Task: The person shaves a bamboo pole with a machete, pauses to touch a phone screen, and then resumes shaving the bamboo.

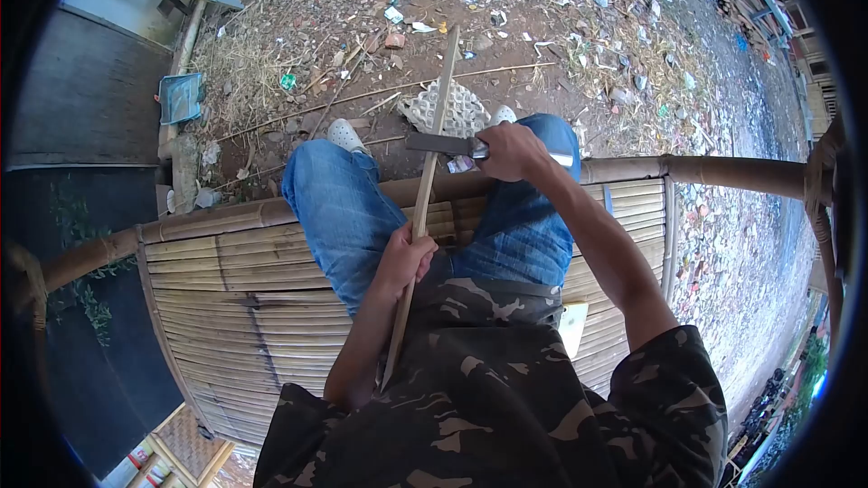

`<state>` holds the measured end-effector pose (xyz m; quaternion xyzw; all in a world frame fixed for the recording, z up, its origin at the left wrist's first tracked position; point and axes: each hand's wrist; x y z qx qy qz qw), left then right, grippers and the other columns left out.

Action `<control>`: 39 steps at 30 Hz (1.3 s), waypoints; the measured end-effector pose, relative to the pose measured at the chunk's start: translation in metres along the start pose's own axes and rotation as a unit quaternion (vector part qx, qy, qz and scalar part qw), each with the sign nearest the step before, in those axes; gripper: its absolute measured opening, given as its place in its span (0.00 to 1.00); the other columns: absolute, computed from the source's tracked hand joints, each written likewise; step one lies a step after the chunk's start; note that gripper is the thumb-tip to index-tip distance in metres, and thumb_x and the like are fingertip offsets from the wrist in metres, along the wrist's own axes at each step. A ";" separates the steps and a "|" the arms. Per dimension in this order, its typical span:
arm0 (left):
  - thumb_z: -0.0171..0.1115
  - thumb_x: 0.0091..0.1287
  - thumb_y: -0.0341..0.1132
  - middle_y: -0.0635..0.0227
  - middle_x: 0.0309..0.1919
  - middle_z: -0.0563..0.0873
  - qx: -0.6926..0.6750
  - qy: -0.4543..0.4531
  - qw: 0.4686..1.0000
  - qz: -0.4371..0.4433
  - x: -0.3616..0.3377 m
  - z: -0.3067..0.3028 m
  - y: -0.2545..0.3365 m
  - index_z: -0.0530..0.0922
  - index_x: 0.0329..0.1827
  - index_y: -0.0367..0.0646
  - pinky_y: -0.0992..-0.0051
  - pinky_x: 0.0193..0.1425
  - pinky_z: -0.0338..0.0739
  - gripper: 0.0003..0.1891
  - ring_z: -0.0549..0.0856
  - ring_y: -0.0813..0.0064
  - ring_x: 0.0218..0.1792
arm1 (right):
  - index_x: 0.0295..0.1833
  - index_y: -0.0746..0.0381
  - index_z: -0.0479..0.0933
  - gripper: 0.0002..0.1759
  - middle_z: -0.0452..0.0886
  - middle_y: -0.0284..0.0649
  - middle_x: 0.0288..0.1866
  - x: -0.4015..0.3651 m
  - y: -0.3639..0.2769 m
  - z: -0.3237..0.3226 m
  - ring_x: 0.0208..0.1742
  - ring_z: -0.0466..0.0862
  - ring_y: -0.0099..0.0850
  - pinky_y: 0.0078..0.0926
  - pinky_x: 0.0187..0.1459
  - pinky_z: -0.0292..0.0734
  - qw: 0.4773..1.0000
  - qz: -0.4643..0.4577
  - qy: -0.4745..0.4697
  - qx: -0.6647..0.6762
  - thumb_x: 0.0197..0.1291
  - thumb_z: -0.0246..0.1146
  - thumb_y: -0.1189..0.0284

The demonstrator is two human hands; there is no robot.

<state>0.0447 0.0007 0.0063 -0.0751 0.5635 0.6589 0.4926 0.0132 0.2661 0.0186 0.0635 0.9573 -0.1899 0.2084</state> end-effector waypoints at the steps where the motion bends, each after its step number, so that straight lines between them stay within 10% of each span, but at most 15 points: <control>1: 0.52 0.64 0.26 0.75 0.15 0.70 -0.004 0.000 1.000 -0.005 -0.001 0.001 0.000 0.69 0.35 0.41 0.84 0.10 0.60 0.01 0.67 0.88 0.10 | 0.40 0.58 0.81 0.16 0.84 0.50 0.36 -0.011 -0.007 0.006 0.42 0.83 0.52 0.48 0.46 0.78 0.999 -0.024 -0.019 -0.008 0.44 0.63 0.66; 21: 0.54 0.63 0.27 0.74 0.15 0.71 0.064 -0.005 0.998 -0.012 0.001 0.003 -0.005 0.70 0.35 0.42 0.82 0.13 0.62 0.02 0.68 0.86 0.11 | 0.43 0.60 0.83 0.18 0.85 0.53 0.40 0.026 0.021 -0.004 0.45 0.84 0.52 0.47 0.49 0.79 0.997 0.073 0.032 0.024 0.46 0.62 0.65; 39: 0.58 0.64 0.30 0.70 0.23 0.77 -0.040 -0.011 0.997 0.068 0.009 -0.003 0.003 0.73 0.43 0.40 0.81 0.13 0.64 0.07 0.73 0.82 0.12 | 0.34 0.60 0.80 0.14 0.83 0.51 0.29 -0.045 -0.033 -0.005 0.37 0.84 0.53 0.48 0.41 0.80 0.998 -0.046 0.041 0.035 0.38 0.67 0.66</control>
Point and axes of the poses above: each hand's wrist, its own x-axis towards the middle knuckle, its own z-axis out of the palm, y = z × x
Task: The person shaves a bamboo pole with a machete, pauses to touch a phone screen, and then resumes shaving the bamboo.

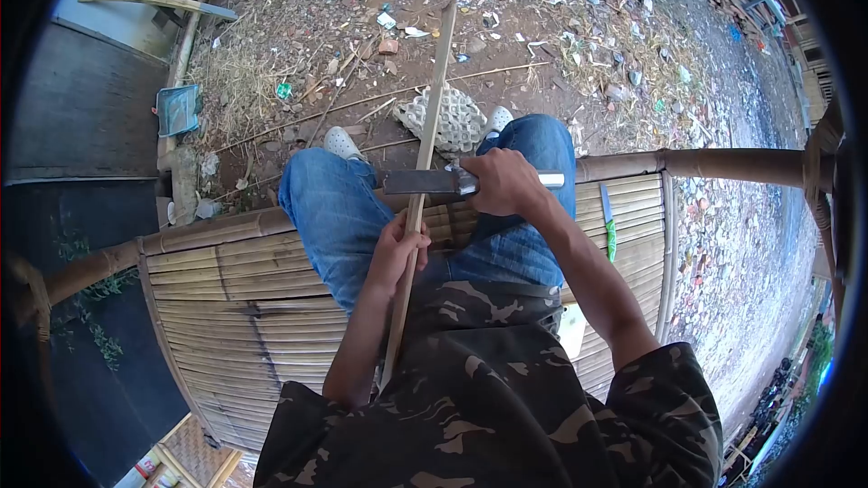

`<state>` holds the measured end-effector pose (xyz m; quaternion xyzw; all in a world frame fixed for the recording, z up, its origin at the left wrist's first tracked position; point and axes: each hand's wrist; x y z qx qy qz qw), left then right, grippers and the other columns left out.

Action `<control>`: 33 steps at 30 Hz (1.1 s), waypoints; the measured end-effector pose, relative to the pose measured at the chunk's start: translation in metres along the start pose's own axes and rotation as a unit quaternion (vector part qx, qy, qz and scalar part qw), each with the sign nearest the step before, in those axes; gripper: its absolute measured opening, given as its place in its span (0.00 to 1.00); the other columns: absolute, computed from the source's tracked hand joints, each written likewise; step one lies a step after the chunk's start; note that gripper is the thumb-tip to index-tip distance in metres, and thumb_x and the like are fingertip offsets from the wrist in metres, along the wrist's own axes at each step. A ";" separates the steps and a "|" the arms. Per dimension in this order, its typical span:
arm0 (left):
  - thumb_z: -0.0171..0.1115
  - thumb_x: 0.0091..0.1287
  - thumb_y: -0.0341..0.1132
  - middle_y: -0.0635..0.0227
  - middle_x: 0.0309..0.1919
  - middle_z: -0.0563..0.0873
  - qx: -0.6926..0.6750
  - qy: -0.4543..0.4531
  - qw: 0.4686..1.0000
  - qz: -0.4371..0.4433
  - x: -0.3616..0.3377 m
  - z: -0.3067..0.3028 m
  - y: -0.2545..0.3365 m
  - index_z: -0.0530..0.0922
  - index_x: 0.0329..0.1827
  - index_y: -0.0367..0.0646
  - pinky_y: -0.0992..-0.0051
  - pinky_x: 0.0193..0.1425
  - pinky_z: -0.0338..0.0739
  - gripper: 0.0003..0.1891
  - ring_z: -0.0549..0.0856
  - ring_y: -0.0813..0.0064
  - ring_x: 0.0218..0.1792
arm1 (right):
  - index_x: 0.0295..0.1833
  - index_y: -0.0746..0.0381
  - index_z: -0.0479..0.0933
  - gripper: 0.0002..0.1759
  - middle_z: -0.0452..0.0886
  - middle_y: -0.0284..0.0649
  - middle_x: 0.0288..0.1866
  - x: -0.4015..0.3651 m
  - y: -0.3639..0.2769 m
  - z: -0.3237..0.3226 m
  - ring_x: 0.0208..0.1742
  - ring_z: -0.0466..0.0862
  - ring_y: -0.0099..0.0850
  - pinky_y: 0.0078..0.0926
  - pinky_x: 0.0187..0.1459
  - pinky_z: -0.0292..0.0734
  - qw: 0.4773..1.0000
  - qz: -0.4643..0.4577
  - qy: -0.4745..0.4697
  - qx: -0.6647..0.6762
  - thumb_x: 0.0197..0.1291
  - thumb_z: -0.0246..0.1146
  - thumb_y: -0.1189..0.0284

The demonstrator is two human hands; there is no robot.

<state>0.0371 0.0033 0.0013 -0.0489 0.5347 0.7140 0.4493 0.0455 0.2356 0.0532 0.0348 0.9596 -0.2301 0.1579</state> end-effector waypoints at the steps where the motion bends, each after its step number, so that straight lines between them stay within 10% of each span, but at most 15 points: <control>1: 0.59 0.64 0.30 0.70 0.21 0.76 0.002 -0.002 1.000 0.024 0.001 0.000 0.001 0.74 0.40 0.41 0.81 0.13 0.64 0.05 0.74 0.82 0.12 | 0.34 0.60 0.80 0.14 0.83 0.51 0.29 -0.001 0.000 0.000 0.37 0.84 0.53 0.48 0.41 0.80 1.000 -0.003 0.000 -0.003 0.38 0.67 0.66; 7: 0.63 0.67 0.36 0.73 0.20 0.75 -0.008 -0.031 0.994 -0.102 -0.001 0.006 0.014 0.74 0.39 0.42 0.81 0.13 0.64 0.09 0.74 0.83 0.12 | 0.36 0.60 0.79 0.15 0.81 0.50 0.24 -0.012 -0.002 0.004 0.34 0.82 0.53 0.49 0.39 0.77 0.999 -0.041 0.011 0.017 0.36 0.65 0.70; 16: 0.61 0.68 0.33 0.76 0.18 0.72 0.133 0.101 0.986 0.003 -0.003 0.015 0.001 0.72 0.44 0.40 0.83 0.12 0.61 0.09 0.68 0.87 0.11 | 0.44 0.55 0.82 0.19 0.84 0.49 0.31 -0.009 -0.008 0.013 0.38 0.85 0.50 0.47 0.42 0.80 0.998 -0.011 -0.058 -0.038 0.41 0.66 0.67; 33: 0.57 0.65 0.30 0.75 0.15 0.71 0.178 0.081 0.980 -0.036 -0.030 0.020 0.001 0.68 0.34 0.43 0.82 0.13 0.62 0.06 0.69 0.85 0.11 | 0.42 0.60 0.83 0.18 0.85 0.52 0.39 0.047 0.040 0.002 0.45 0.84 0.51 0.46 0.48 0.79 0.996 0.084 -0.029 -0.025 0.46 0.62 0.64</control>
Point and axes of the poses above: each hand's wrist, its own x-axis towards the middle knuckle, its own z-axis out of the palm, y = z × x
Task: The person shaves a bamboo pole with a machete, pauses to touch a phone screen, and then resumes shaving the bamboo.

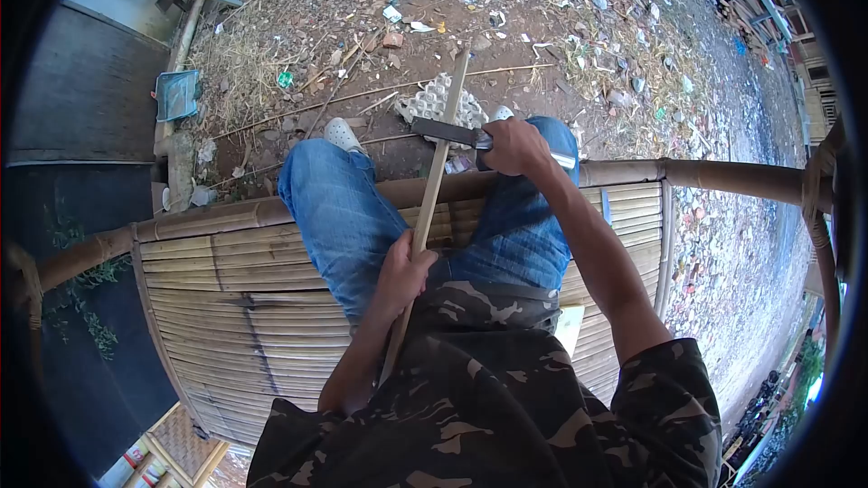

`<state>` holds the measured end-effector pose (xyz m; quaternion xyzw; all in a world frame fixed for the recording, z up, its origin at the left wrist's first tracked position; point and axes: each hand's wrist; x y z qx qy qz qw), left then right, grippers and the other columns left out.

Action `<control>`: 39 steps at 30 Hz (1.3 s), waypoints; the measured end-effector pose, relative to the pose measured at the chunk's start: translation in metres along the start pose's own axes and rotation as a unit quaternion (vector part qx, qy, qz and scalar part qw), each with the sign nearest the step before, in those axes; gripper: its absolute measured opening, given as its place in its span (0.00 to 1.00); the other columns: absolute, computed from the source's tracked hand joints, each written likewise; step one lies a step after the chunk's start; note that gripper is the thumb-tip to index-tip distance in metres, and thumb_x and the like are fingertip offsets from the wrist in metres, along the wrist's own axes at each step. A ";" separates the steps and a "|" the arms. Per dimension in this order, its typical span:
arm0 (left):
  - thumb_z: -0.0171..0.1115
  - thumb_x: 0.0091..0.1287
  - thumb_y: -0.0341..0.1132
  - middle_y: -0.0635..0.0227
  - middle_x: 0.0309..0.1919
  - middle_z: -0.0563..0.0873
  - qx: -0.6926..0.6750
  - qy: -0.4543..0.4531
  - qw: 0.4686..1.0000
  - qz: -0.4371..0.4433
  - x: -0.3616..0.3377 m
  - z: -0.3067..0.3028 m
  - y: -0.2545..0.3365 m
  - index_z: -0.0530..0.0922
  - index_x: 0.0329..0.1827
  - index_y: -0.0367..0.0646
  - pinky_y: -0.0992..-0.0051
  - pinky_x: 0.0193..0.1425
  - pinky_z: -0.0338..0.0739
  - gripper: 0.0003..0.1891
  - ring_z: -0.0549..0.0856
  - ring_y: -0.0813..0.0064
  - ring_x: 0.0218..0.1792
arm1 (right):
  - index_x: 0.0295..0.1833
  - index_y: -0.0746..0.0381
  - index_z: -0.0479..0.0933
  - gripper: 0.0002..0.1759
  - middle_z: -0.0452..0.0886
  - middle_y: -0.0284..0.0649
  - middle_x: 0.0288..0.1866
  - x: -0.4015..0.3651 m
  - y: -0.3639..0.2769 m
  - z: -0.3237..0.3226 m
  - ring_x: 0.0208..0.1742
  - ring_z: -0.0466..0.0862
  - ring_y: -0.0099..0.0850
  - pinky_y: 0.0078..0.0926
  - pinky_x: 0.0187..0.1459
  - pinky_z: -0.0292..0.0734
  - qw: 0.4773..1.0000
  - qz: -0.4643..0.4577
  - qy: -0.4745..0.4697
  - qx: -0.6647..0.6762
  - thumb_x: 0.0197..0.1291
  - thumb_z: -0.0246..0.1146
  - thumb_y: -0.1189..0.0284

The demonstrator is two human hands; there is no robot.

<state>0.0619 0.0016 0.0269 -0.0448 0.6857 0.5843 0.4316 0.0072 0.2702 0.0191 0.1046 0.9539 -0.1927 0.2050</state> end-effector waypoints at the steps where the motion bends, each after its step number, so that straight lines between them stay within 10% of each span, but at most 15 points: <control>1: 0.58 0.65 0.30 0.75 0.15 0.71 0.004 -0.002 1.000 -0.009 0.002 0.000 0.000 0.68 0.34 0.43 0.82 0.13 0.62 0.06 0.69 0.85 0.11 | 0.43 0.59 0.83 0.18 0.85 0.51 0.39 0.005 0.003 0.000 0.45 0.84 0.51 0.45 0.49 0.79 1.000 0.023 0.008 -0.011 0.46 0.62 0.64; 39: 0.55 0.63 0.30 0.72 0.17 0.72 -0.007 -0.022 1.000 -0.006 -0.001 -0.008 -0.009 0.71 0.41 0.37 0.80 0.16 0.66 0.08 0.72 0.83 0.12 | 0.40 0.59 0.83 0.16 0.85 0.52 0.38 0.031 0.010 0.001 0.43 0.84 0.52 0.47 0.48 0.79 0.999 0.011 0.031 0.008 0.46 0.60 0.64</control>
Point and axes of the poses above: each hand's wrist, its own x-axis towards the middle knuckle, its own z-axis out of the palm, y = z × x
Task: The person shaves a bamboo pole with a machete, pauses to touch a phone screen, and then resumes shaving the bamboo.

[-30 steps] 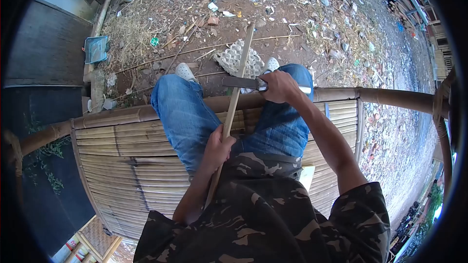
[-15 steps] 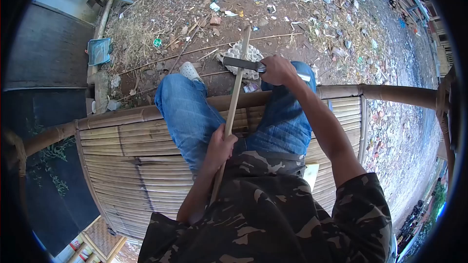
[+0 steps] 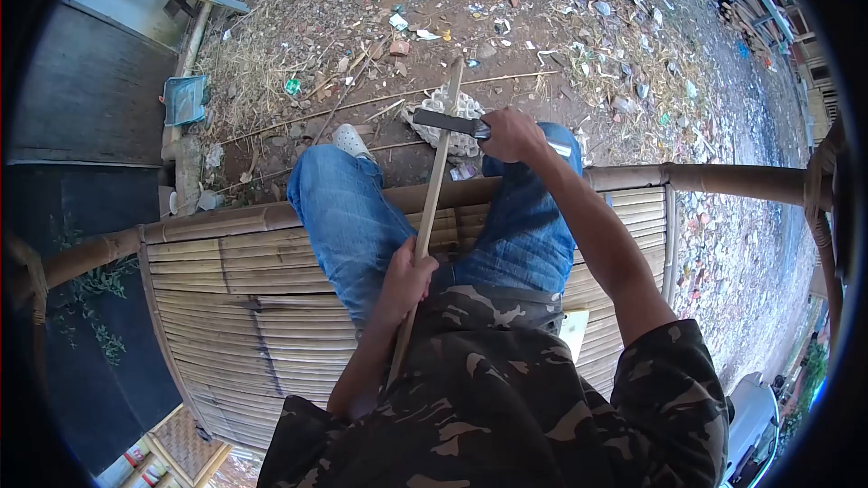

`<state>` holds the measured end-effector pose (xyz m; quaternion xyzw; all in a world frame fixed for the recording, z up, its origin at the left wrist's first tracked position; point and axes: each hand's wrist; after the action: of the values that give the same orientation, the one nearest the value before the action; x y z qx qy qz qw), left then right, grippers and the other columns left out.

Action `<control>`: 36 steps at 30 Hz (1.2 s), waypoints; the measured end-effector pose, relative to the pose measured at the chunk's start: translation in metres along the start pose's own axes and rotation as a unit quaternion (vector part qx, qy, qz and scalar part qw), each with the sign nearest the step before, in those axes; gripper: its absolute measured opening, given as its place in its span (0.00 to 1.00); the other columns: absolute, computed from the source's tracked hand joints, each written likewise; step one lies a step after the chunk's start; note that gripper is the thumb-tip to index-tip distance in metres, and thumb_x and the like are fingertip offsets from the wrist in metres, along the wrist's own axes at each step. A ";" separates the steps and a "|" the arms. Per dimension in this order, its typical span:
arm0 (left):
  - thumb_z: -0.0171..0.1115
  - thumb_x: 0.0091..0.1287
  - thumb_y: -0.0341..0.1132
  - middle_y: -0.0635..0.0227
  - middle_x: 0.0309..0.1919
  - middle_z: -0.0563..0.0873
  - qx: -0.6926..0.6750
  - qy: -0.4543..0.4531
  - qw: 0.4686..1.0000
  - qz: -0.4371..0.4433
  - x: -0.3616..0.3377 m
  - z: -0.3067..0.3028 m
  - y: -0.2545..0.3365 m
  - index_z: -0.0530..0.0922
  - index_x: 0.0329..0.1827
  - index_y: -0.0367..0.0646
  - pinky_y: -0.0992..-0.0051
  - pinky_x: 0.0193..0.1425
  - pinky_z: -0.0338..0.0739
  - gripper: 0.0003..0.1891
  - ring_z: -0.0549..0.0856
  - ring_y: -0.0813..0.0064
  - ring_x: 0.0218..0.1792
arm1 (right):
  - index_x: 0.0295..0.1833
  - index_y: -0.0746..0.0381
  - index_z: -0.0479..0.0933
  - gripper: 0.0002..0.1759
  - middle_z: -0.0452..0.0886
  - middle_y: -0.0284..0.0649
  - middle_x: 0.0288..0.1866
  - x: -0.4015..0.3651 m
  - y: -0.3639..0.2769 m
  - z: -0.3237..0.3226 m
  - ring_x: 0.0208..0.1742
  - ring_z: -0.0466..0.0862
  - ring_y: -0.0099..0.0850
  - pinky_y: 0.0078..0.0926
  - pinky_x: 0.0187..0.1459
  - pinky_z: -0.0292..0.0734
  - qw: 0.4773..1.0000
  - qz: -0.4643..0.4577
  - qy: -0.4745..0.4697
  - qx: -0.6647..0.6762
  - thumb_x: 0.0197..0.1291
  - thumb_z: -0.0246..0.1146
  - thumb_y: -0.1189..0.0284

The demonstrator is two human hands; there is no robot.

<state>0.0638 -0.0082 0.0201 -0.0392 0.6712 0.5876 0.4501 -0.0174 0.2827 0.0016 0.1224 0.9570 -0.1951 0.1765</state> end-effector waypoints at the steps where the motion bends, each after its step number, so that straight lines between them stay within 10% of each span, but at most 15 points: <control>1: 0.54 0.62 0.30 0.72 0.17 0.72 -0.001 0.000 1.000 -0.007 0.000 0.000 0.001 0.71 0.42 0.37 0.80 0.16 0.66 0.08 0.72 0.83 0.13 | 0.42 0.58 0.83 0.17 0.85 0.52 0.39 -0.007 -0.004 -0.004 0.44 0.84 0.52 0.47 0.49 0.79 1.000 -0.011 -0.014 0.006 0.45 0.60 0.64; 23: 0.54 0.63 0.26 0.74 0.16 0.71 -0.014 0.001 1.000 -0.004 0.004 0.001 0.000 0.67 0.35 0.44 0.81 0.13 0.61 0.04 0.68 0.84 0.11 | 0.43 0.57 0.83 0.17 0.85 0.50 0.39 0.002 0.000 -0.004 0.45 0.84 0.52 0.46 0.49 0.79 1.000 0.010 -0.020 0.005 0.46 0.61 0.64; 36: 0.54 0.62 0.30 0.71 0.18 0.74 0.012 -0.011 1.000 -0.009 0.003 0.000 -0.004 0.72 0.48 0.37 0.79 0.18 0.68 0.13 0.73 0.82 0.14 | 0.39 0.60 0.82 0.15 0.85 0.51 0.37 0.005 0.010 0.001 0.43 0.84 0.52 0.48 0.47 0.78 1.000 0.018 0.009 0.011 0.44 0.62 0.66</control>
<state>0.0644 -0.0078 0.0150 -0.0332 0.6725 0.5763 0.4631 -0.0184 0.2920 -0.0042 0.1431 0.9540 -0.2012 0.1699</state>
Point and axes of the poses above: each hand's wrist, its own x-axis towards the middle knuckle, its own z-axis out of the palm, y = z × x
